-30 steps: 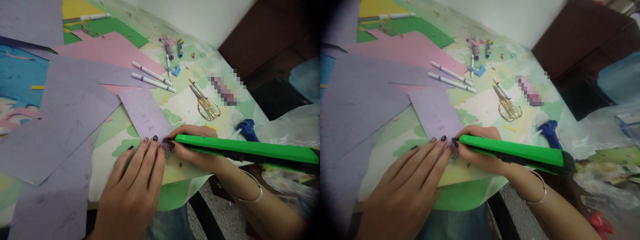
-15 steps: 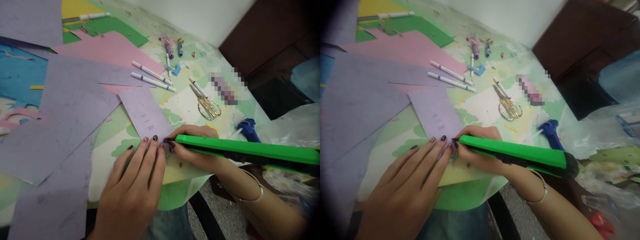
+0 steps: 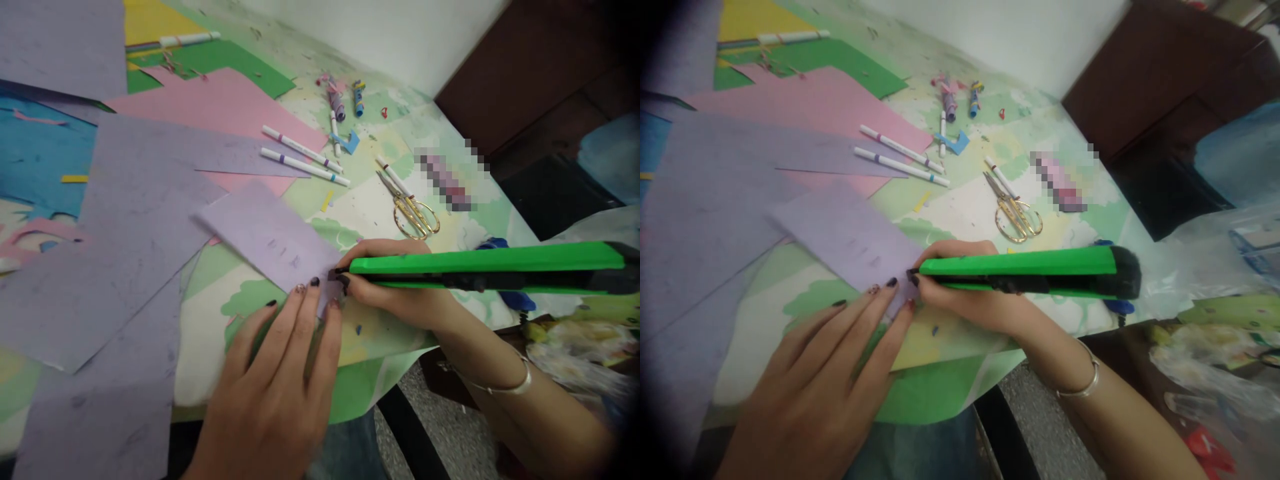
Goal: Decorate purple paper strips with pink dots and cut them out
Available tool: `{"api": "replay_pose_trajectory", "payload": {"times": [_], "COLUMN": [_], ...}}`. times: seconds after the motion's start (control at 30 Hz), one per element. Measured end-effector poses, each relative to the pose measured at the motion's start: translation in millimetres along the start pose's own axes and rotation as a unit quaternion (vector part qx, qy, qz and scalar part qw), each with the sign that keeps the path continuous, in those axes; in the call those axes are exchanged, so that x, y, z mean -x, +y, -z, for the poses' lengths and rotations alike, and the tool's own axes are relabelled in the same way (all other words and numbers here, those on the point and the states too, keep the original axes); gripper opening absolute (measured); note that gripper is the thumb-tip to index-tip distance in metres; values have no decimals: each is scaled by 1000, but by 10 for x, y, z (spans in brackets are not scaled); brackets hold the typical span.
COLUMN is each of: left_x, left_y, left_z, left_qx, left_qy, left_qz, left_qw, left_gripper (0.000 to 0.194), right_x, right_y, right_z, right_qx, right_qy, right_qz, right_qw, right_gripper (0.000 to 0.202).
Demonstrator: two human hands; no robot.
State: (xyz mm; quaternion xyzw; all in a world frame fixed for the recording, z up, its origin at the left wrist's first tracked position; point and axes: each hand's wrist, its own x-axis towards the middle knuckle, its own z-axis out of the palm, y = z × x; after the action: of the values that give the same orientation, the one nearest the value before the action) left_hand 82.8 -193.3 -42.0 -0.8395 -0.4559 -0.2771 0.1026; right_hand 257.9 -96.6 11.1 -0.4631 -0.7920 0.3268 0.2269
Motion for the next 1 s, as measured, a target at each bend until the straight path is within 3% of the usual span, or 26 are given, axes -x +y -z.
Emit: {"api": "replay_pose_trajectory", "payload": {"times": [0.13, 0.37, 0.47, 0.7, 1.0], "left_x": [8, -31, -36, 28, -11], "left_y": [-16, -113, -120, -192, -174], "left_z": [-1, 26, 22, -4, -8], "left_qx": [40, 2, -2, -15, -9], "left_qy": [14, -46, -43, -66, -51], "left_qz": [-32, 2, 20, -45, -27], "left_qw": [999, 999, 999, 997, 998], "left_gripper": [39, 44, 42, 51, 48], "right_x": [-70, -117, -107, -70, -6], "right_y": [62, 140, 150, 101, 52], "right_z": [112, 174, 162, 89, 24], "right_qx": [-26, -69, -63, -6, -9], "right_qy": [-55, -122, -111, -43, -7], "right_qz": [28, 1, -7, 6, -44], "right_qw": [998, 990, 992, 999, 999], "right_gripper": [12, 17, 15, 11, 12]}}
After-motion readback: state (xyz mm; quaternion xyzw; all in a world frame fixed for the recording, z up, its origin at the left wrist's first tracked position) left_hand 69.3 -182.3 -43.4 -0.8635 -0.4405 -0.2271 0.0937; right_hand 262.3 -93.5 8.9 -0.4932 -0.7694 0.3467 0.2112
